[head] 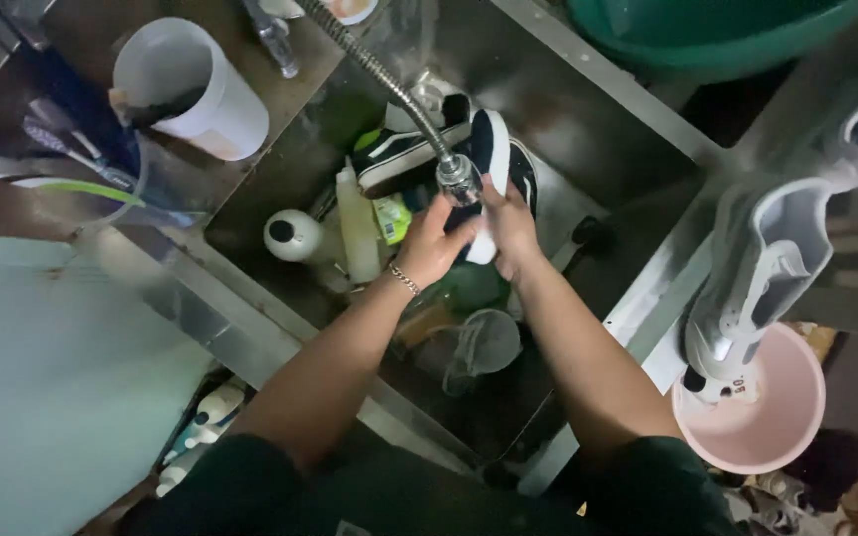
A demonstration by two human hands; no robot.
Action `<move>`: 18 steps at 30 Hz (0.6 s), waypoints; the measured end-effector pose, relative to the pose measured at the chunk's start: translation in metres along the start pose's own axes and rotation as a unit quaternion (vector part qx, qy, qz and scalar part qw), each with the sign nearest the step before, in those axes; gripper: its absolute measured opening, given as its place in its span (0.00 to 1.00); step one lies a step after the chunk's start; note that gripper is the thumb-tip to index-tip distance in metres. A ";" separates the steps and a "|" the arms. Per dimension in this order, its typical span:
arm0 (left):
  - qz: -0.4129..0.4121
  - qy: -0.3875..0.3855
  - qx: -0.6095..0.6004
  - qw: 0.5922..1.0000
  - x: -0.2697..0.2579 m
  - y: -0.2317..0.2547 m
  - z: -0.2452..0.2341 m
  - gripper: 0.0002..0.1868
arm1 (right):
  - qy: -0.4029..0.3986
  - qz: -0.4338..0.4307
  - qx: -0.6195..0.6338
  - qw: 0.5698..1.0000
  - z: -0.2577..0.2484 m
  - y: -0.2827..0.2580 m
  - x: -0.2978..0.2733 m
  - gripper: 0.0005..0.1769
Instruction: The person scrubs a white sneaker with a brush and cleaning solution over a sink, then rinses it under running water. They continue to scrub the shoe with a blue sponge, focusing on the sole and sides, and rinse it again before placing it in a green basin.
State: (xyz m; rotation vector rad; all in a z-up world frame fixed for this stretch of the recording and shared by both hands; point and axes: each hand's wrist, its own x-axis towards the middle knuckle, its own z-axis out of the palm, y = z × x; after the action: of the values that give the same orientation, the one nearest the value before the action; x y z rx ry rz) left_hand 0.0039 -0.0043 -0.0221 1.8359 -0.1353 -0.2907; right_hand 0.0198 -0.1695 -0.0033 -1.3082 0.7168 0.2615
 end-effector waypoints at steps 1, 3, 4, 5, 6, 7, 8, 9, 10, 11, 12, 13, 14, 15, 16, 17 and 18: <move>0.002 0.044 -0.017 0.999 0.008 -0.020 0.009 0.20 | 0.005 -0.004 0.009 1.000 0.004 0.000 -0.002 0.35; 0.006 0.076 -0.036 0.996 0.021 -0.049 0.023 0.09 | 0.022 -0.009 0.022 0.999 0.007 0.009 0.001 0.29; 0.022 0.083 -0.004 0.996 0.029 -0.059 0.027 0.10 | 0.029 0.002 0.026 0.999 0.006 0.019 0.008 0.28; 0.039 0.090 0.027 0.995 0.038 -0.068 0.033 0.14 | 0.035 0.013 0.029 0.999 0.004 0.027 0.016 0.28; 0.047 0.066 0.024 0.996 0.038 -0.049 0.035 0.14 | 0.058 0.009 0.041 0.997 0.006 0.017 0.005 0.28; -0.033 0.114 -0.016 0.993 0.039 -0.030 0.038 0.15 | 0.072 -0.008 -0.072 0.995 0.008 0.006 -0.004 0.29; -0.115 0.162 -0.053 0.979 0.040 -0.011 0.042 0.23 | 0.084 -0.020 -0.187 0.979 0.009 -0.007 -0.012 0.32; -0.109 0.140 -0.055 0.983 0.044 -0.007 0.037 0.23 | 0.106 -0.020 -0.178 0.978 0.012 0.012 0.004 0.32; -0.132 0.139 -0.045 0.980 0.046 -0.005 0.033 0.35 | 0.112 -0.008 -0.123 0.986 0.011 0.031 0.020 0.30; -0.155 0.139 -0.034 0.978 0.050 -0.004 0.030 0.48 | 0.117 0.002 -0.068 0.991 0.010 0.051 0.038 0.30; -0.153 0.122 -0.038 0.980 0.045 0.000 0.026 0.48 | 0.134 0.002 -0.064 0.989 0.009 0.040 0.027 0.30; -0.084 0.082 -0.037 0.992 0.041 0.003 0.021 0.43 | 0.112 0.013 -0.026 0.993 0.010 0.029 0.017 0.33; -0.015 0.047 -0.036 0.998 0.036 0.004 0.009 0.38 | 0.085 0.023 0.010 0.996 0.018 0.019 0.008 0.36; -0.013 0.037 -0.039 0.998 0.031 0.016 0.009 0.38 | 0.095 0.022 0.013 0.995 0.011 0.018 0.009 0.36; 0.026 0.025 0.022 0.999 0.028 0.028 0.003 0.34 | 0.076 0.042 0.034 0.996 0.009 0.017 0.012 0.42; 0.066 0.014 0.082 0.994 0.024 0.039 -0.003 0.30 | 0.056 0.061 0.055 0.995 0.008 0.015 0.014 0.48; 0.067 0.009 0.084 0.994 0.027 0.028 0.001 0.30 | 0.059 0.062 0.059 0.995 0.006 0.010 0.005 0.48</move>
State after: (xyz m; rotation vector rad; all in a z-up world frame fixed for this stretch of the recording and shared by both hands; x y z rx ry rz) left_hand 0.0310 -0.0192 0.0007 1.9846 -0.2758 -0.1721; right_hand 0.0208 -0.1620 -0.0135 -1.1764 0.9016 0.2392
